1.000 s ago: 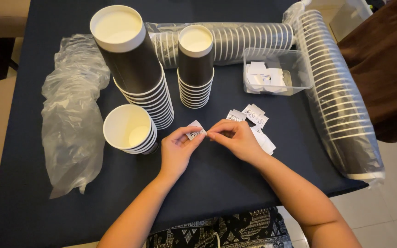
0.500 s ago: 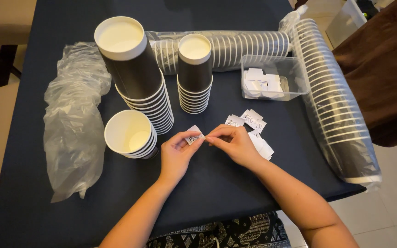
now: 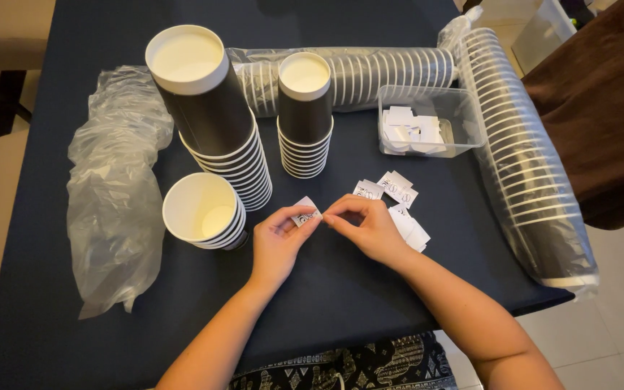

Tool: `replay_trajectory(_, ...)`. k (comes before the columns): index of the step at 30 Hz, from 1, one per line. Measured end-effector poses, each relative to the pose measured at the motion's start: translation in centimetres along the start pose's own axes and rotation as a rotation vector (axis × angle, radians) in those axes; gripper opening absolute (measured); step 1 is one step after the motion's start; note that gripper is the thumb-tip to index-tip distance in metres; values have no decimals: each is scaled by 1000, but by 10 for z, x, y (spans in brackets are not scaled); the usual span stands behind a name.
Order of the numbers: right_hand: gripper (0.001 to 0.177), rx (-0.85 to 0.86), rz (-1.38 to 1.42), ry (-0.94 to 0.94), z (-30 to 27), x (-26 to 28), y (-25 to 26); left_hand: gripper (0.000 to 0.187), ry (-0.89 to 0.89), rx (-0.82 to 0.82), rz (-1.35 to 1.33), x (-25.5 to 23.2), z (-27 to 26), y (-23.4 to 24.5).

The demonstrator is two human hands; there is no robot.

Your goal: Applying small adhesive labels to the sides of paper coffee cups.

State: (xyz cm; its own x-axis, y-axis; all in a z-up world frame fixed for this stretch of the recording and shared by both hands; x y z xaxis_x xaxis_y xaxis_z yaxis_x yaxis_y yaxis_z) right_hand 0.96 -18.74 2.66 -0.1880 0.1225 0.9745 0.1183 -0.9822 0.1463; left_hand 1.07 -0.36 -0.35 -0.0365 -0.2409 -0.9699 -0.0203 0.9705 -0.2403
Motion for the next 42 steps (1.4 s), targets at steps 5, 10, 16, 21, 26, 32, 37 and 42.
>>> replay_trajectory(5,6,-8,-60,30,-1,-2,-1,20,-45,-6,42,-9,-4,-4)
replay_trajectory(10,6,-2,-165,118,-3,0,-4,25,-71,30,116,-13,-6,-6)
replay_trajectory(16,4,48,-175,117,-3,1,-5,21,49,46,118,-12,-4,-6)
replay_trajectory(21,3,42,-160,100,-2,1,-1,14,8,78,180,-4,-1,-4)
replay_trajectory(26,3,-40,-174,103,6,-7,12,13,-188,10,203,-2,3,4)
replay_trajectory(32,4,-459,-79,8,29,-34,62,16,-144,-48,119,2,8,10)
replay_trajectory(37,28,-714,343,-137,37,-8,80,16,-34,-54,-39,11,5,4)
replay_trajectory(42,42,-452,393,-290,37,-38,64,14,-23,-102,-170,7,2,0)
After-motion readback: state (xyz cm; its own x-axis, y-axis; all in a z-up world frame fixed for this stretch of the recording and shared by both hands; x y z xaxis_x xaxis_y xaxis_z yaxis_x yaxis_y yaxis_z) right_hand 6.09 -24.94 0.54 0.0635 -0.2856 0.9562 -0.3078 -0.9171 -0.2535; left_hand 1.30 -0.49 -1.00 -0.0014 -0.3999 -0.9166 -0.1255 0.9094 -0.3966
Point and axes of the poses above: each hand's wrist, its own z-axis towards the middle knuckle, its own y-axis out of the back of the hand, x = y × z, the point moved 1 cm from there along z, towards the middle knuckle, and after that the axes turned 2 degrees about -x, right-handed, at the moved point
